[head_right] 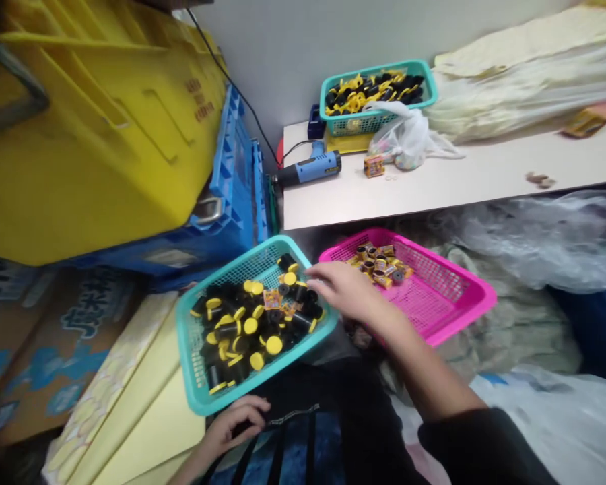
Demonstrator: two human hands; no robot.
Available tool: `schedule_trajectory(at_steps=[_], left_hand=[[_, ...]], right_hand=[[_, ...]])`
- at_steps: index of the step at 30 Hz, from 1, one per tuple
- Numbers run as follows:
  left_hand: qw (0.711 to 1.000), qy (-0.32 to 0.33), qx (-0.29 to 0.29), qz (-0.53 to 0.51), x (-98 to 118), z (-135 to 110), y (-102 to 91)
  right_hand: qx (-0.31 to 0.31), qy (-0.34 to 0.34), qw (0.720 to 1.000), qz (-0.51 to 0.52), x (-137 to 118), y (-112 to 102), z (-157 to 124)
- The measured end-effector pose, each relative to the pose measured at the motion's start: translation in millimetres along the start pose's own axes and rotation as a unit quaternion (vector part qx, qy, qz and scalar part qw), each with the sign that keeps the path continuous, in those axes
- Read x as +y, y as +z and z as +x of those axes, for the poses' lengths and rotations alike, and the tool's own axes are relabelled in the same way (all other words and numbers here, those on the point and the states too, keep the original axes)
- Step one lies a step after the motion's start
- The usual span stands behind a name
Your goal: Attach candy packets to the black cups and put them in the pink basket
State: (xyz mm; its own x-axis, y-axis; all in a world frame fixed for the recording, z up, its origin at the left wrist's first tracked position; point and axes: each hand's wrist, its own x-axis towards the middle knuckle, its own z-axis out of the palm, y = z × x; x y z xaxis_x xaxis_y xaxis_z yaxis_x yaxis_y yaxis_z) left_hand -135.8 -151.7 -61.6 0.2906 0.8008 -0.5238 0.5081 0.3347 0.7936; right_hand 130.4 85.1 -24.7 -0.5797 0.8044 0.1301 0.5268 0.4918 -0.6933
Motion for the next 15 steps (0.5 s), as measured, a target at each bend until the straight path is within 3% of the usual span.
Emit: schedule_trajectory(at_steps=[2, 4, 7, 11, 15], left_hand=[[0.997, -0.005, 0.079, -0.008, -18, -5, 8.9], [0.987, -0.042, 0.155, -0.019, -27, -9, 13.2], [0.970, -0.108, 0.215, -0.032, -28, -14, 15.7], [0.980, -0.083, 0.173, -0.048, -15, -30, 10.5], [0.995, -0.038, 0.082, -0.050, 21, -49, -22.0]], right_hand=[[-0.114, -0.081, 0.988, -0.065, -26, 23, 30], [-0.217, -0.100, 0.959, -0.155, -43, 51, 56], [-0.241, -0.056, 0.944, -0.218, -47, 90, 82], [-0.264, -0.056, 0.942, -0.197, -33, 108, 96], [-0.273, -0.067, 0.948, -0.150, -34, 87, 94]])
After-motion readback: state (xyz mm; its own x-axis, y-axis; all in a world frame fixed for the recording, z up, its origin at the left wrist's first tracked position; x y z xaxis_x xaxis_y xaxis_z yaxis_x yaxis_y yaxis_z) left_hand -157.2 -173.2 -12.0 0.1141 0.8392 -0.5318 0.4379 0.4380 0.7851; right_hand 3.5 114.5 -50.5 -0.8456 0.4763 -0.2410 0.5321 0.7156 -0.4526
